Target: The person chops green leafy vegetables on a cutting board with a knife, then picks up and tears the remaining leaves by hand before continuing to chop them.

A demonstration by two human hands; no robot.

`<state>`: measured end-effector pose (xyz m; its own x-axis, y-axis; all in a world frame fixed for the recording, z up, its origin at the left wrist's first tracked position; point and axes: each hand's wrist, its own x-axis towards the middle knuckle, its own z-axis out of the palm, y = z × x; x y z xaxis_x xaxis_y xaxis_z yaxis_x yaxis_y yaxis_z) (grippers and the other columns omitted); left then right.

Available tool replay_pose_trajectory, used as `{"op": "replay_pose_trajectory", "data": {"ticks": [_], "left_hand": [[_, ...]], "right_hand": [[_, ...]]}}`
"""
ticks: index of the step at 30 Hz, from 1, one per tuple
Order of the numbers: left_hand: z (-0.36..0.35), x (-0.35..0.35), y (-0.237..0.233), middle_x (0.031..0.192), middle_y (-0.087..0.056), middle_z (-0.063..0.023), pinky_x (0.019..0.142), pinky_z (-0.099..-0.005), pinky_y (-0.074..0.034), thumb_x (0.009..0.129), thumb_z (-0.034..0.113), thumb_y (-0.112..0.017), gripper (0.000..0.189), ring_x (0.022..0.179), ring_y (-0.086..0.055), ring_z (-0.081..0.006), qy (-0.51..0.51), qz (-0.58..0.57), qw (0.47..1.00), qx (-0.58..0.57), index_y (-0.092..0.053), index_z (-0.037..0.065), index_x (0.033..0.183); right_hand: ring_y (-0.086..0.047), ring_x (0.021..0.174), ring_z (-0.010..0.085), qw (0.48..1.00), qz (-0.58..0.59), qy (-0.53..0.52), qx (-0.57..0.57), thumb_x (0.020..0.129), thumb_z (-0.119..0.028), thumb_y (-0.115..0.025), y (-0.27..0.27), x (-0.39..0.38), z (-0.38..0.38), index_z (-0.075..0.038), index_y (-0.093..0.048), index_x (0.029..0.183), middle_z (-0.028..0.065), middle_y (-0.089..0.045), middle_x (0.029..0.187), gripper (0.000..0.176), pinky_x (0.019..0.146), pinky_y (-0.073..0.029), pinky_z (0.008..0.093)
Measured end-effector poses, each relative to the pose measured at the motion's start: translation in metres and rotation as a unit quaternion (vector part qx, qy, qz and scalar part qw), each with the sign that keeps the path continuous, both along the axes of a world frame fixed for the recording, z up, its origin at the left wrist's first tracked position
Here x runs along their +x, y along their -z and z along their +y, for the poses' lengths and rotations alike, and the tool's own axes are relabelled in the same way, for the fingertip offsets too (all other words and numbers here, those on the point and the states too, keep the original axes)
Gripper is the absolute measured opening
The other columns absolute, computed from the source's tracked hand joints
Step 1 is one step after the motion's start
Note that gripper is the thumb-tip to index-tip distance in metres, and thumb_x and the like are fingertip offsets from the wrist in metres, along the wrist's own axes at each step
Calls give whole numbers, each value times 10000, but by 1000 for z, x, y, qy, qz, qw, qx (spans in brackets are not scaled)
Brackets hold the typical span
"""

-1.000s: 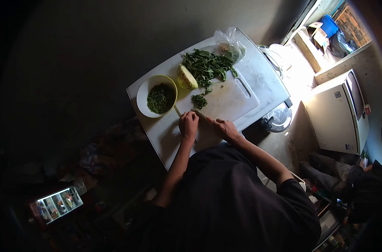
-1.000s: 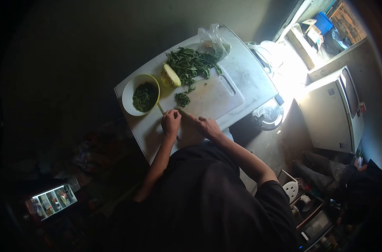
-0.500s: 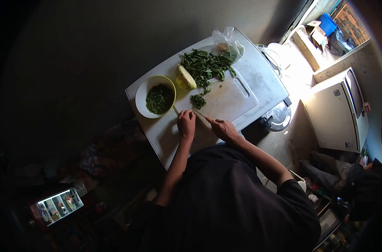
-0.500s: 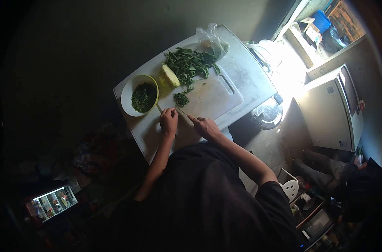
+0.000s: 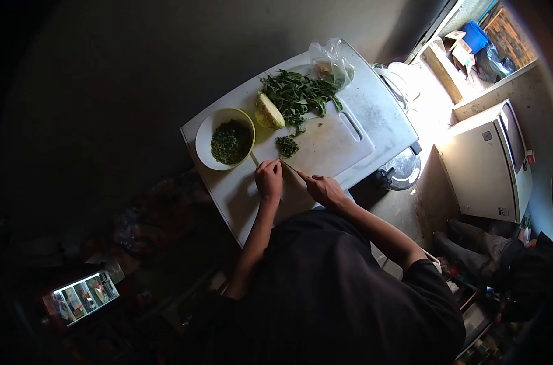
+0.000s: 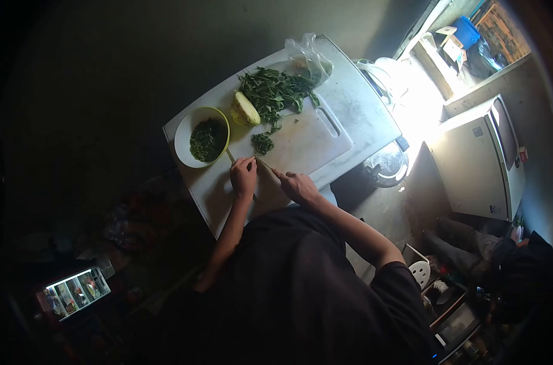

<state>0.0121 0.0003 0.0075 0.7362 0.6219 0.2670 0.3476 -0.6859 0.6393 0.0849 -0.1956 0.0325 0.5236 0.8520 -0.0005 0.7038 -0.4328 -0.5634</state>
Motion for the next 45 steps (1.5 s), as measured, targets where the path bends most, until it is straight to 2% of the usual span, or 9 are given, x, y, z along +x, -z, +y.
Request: {"op": "replay_pose_trajectory", "data": {"ticks": [3, 8, 10, 17, 22, 30, 38, 45], "left_hand": [[2, 0, 0, 898, -684, -132, 841, -405, -516, 859, 96, -712, 120, 901, -648, -313, -10, 10, 999, -42, -758, 20, 941], [1, 1, -5, 924, -675, -115, 839, -419, -517, 856, 113, -713, 124, 900, -635, -328, -2, 7, 1000, 11, -755, 32, 940], [3, 0, -1, 931, -672, -115, 833, -421, -518, 850, 115, -717, 127, 903, -633, -328, 2, 4, 1000, 10, -754, 30, 936], [0, -3, -3, 936, -684, -137, 824, -405, -527, 826, 102, -732, 141, 899, -662, -324, 12, 11, 1000, 2, -757, 15, 935], [3, -4, 5, 941, -693, -137, 825, -403, -530, 853, 83, -709, 143, 895, -668, -321, 22, -3, 1000, 13, -754, 11, 968], [1, -5, 3, 939, -700, -132, 836, -415, -528, 866, 85, -706, 132, 902, -670, -324, 24, -19, 999, 13, -753, 15, 967], [2, -3, -2, 957, -667, -118, 872, -403, -511, 844, 99, -726, 142, 947, -619, -318, 5, 36, 999, 30, -757, 29, 964], [2, 0, -1, 925, -663, -108, 847, -422, -500, 865, 104, -708, 103, 914, -611, -322, -6, -2, 1000, 29, -741, 31, 930]], "right_hand": [[-679, 691, 357, 1000, -2, -4, -18, 919, -113, -519, 4, -3, 4, -172, -476, 1489, 160, -673, 874, 574, 612, -547, 473], [-680, 707, 370, 999, -9, -7, -45, 929, -126, -509, 9, -1, 19, -184, -393, 1539, 177, -669, 934, 623, 629, -545, 484], [-677, 712, 350, 1000, -23, -8, -3, 934, -112, -506, 14, 0, 24, -175, -416, 1528, 147, -676, 929, 604, 600, -541, 472], [-678, 724, 346, 999, -16, -18, -45, 939, -121, -514, 10, 2, 5, -172, -428, 1520, 138, -677, 924, 589, 604, -546, 459], [-680, 681, 359, 1000, -22, 8, 12, 924, -130, -528, 8, 2, 8, -180, -463, 1498, 146, -679, 872, 581, 595, -548, 472], [-679, 671, 342, 999, -21, 21, 14, 912, -111, -546, 7, 2, 6, -170, -505, 1469, 140, -682, 854, 561, 578, -543, 463], [-669, 639, 330, 1000, -11, 5, 26, 901, -90, -543, -3, -1, 1, -153, -545, 1431, 135, -673, 815, 533, 559, -537, 457], [-666, 634, 335, 1000, -21, -3, 14, 894, -90, -545, 0, -1, 1, -158, -534, 1444, 134, -668, 806, 554, 560, -537, 456]]}}
